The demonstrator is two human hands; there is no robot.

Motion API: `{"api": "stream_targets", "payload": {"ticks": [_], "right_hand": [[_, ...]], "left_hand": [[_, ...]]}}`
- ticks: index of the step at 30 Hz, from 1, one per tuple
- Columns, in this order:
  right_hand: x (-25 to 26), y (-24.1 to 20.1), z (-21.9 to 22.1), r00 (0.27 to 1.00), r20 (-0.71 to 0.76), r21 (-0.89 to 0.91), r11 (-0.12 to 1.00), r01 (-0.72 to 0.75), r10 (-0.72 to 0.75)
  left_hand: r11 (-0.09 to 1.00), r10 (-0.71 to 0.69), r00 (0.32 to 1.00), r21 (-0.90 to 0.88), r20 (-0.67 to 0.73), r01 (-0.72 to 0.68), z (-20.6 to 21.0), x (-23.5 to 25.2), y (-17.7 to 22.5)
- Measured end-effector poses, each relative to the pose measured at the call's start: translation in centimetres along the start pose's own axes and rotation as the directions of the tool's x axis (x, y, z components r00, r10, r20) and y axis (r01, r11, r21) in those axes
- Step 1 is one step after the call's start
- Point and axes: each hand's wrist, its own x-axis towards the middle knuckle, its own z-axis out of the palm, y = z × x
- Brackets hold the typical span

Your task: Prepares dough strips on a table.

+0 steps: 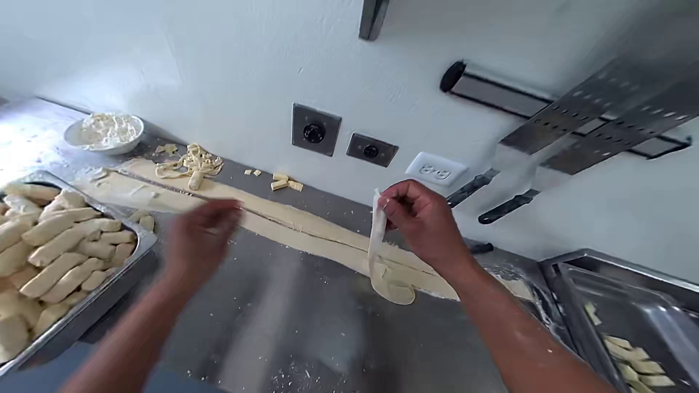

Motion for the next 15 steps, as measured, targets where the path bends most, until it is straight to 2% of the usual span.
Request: {"api": "stream_targets", "payload": {"ticks": [1,3,5,7,11,13,15], "right_hand": [[0.0,-1.1,-0.6,0.998,-0.064,0.035,0.999,-0.003,0.005],[-0.1,-3.0,-1.2,0.987,-0.156,0.129,0.991,-0.027,0.047],[-0.2,-4.8,-1.2,0.974,-0.215,0.200,0.980,-0.021,0.065],[-0.3,-6.5,-0.9,0.969,-0.244,0.206,0.978,0.018,0.033],[-0.2,-9.0,0.6,0.972,-0.235,0.229,0.970,0.078,-0.023],[0.7,-9.8,2.4,0.975,-0.221,0.277,0.956,0.099,-0.037],[1.7,-10.4,4.5,0.983,-0.157,0.280,0.951,0.132,-0.090]], "left_hand": [[0.993,0.042,0.996,-0.111,0.076,-0.033,3.7,-0.6,1.5],[0.953,0.051,0.969,-0.301,0.243,0.025,10.1,-2.0,4.1],[0.878,0.003,0.927,-0.444,0.375,0.177,15.1,-3.2,5.8],[0.785,-0.064,0.898,-0.534,0.435,0.315,18.6,-4.5,6.8],[0.657,-0.276,0.874,-0.585,0.401,0.476,21.9,-7.8,7.7],[0.618,-0.337,0.879,-0.625,0.337,0.476,22.0,-9.5,8.0],[0.501,-0.396,0.862,-0.713,0.317,0.491,20.5,-10.4,9.7]]}}
